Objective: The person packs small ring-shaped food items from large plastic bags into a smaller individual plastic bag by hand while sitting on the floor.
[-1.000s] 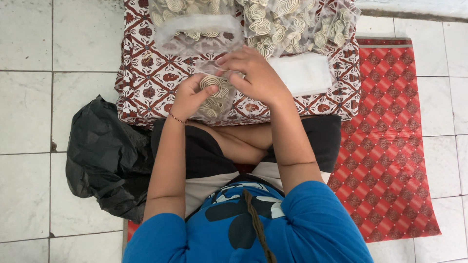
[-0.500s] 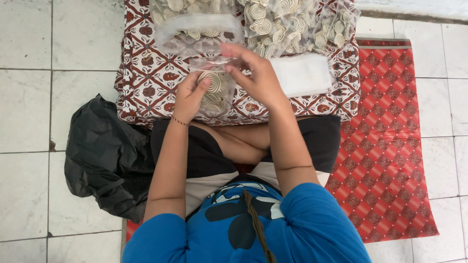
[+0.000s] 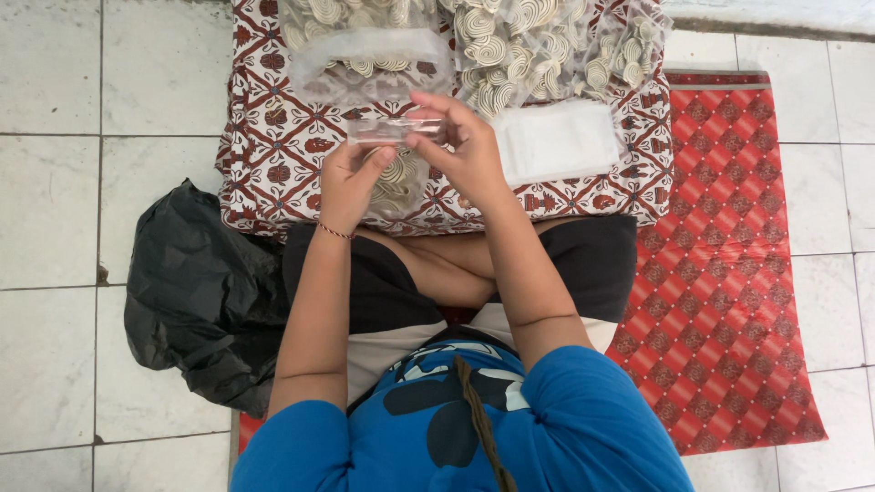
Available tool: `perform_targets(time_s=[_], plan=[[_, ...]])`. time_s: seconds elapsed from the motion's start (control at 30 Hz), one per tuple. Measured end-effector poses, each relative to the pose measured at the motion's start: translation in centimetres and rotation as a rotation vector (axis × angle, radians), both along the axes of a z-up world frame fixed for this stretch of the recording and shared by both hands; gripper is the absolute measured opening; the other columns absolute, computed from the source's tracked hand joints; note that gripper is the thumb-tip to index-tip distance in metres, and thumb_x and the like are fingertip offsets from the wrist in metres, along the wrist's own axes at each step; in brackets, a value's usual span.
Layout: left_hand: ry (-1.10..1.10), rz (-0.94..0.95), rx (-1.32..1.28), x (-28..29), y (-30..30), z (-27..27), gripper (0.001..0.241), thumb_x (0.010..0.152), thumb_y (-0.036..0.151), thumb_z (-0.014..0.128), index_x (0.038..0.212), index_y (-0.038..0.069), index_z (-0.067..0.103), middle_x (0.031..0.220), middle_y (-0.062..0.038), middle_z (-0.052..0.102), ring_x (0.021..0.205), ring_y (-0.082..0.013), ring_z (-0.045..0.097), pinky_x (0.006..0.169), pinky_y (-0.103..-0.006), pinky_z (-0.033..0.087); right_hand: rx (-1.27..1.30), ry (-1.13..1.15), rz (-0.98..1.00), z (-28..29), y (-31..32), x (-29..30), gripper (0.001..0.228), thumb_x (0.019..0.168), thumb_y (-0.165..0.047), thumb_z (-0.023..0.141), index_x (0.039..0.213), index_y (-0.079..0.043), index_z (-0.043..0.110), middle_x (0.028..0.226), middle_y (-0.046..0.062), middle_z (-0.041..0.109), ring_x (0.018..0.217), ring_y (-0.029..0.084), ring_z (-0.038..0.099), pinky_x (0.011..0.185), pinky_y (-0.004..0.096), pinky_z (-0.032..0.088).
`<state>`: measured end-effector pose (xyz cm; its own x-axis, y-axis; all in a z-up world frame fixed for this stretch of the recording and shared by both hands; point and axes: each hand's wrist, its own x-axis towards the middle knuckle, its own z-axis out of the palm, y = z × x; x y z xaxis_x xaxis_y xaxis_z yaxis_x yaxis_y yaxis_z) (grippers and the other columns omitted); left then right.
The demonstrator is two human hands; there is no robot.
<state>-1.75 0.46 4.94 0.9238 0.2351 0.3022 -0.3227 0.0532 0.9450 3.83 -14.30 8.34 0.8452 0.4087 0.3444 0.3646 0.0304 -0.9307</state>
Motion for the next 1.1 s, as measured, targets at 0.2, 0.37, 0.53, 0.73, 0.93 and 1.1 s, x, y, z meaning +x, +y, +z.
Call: perform_targets(time_s=[0.2, 0.37, 0.53, 0.73, 0.93, 1.1], plan=[[-0.046, 0.034, -0.01, 0.1, -0.7, 0.0, 0.011, 0.079, 0.01, 0.068, 0.087, 0.004, 0.064, 0.083, -0.009, 0.065, 0.085, -0.0119, 0.057, 0.078, -0.0307, 0.045, 0.183, 0.223, 0.036, -1.2, -0.1, 0.7, 0.048, 0.069, -0.004, 0.077, 0.111, -0.005, 0.054, 0.096, 0.012, 0.061, 0.082, 0.012, 0.062, 0.072, 0.024, 0.054], [-0.064, 0.035, -0.008, -0.4, -0.7, 1.1, 0.011, 0.079, 0.009, 0.067, 0.088, 0.004, 0.063, 0.084, -0.009, 0.064, 0.086, -0.0128, 0.057, 0.079, -0.0314, 0.044, 0.095, 0.037, 0.053, -0.9, -0.4, 0.2, 0.017, 0.073, -0.006, 0.073, 0.087, -0.001, 0.065, 0.087, 0.015, 0.06, 0.083, 0.017, 0.058, 0.073, 0.03, 0.049], [-0.046, 0.028, 0.013, -0.9, -0.8, 2.1, 0.012, 0.079, 0.01, 0.067, 0.089, 0.004, 0.063, 0.084, -0.009, 0.064, 0.084, -0.0135, 0.058, 0.079, -0.0323, 0.045, 0.081, -0.084, 0.048, -1.2, -0.6, 0.3, 0.009, 0.072, -0.004, 0.072, 0.08, -0.004, 0.068, 0.083, 0.011, 0.059, 0.082, 0.017, 0.057, 0.075, 0.029, 0.045], [-0.075, 0.025, 0.031, -1.2, -1.0, 2.6, 0.011, 0.078, 0.009, 0.068, 0.086, 0.003, 0.062, 0.083, -0.011, 0.063, 0.084, -0.017, 0.06, 0.077, -0.0321, 0.046, 0.091, -0.142, 0.086, 0.0, -0.7, -0.5, 0.011, 0.071, -0.002, 0.072, 0.081, -0.002, 0.066, 0.081, 0.014, 0.06, 0.079, 0.021, 0.058, 0.072, 0.03, 0.044], [-0.097, 0.022, 0.045, -1.2, -1.1, 2.5, 0.011, 0.078, 0.008, 0.067, 0.085, 0.002, 0.062, 0.081, -0.01, 0.063, 0.083, -0.017, 0.061, 0.076, -0.0297, 0.046, 0.128, -0.127, 0.077, 0.6, -0.7, -1.1, 0.011, 0.072, -0.003, 0.072, 0.082, -0.002, 0.067, 0.081, 0.013, 0.061, 0.078, 0.019, 0.058, 0.07, 0.027, 0.044], [-0.084, -0.027, 0.062, -1.5, -1.3, 4.5, 0.017, 0.088, 0.016, 0.055, 0.101, 0.005, 0.056, 0.091, -0.015, 0.059, 0.083, -0.025, 0.059, 0.075, -0.0374, 0.048, 0.241, -0.059, -0.061, -2.2, -0.6, -0.3, 0.01, 0.072, -0.005, 0.072, 0.08, -0.001, 0.067, 0.081, 0.013, 0.06, 0.079, 0.019, 0.058, 0.071, 0.029, 0.045]])
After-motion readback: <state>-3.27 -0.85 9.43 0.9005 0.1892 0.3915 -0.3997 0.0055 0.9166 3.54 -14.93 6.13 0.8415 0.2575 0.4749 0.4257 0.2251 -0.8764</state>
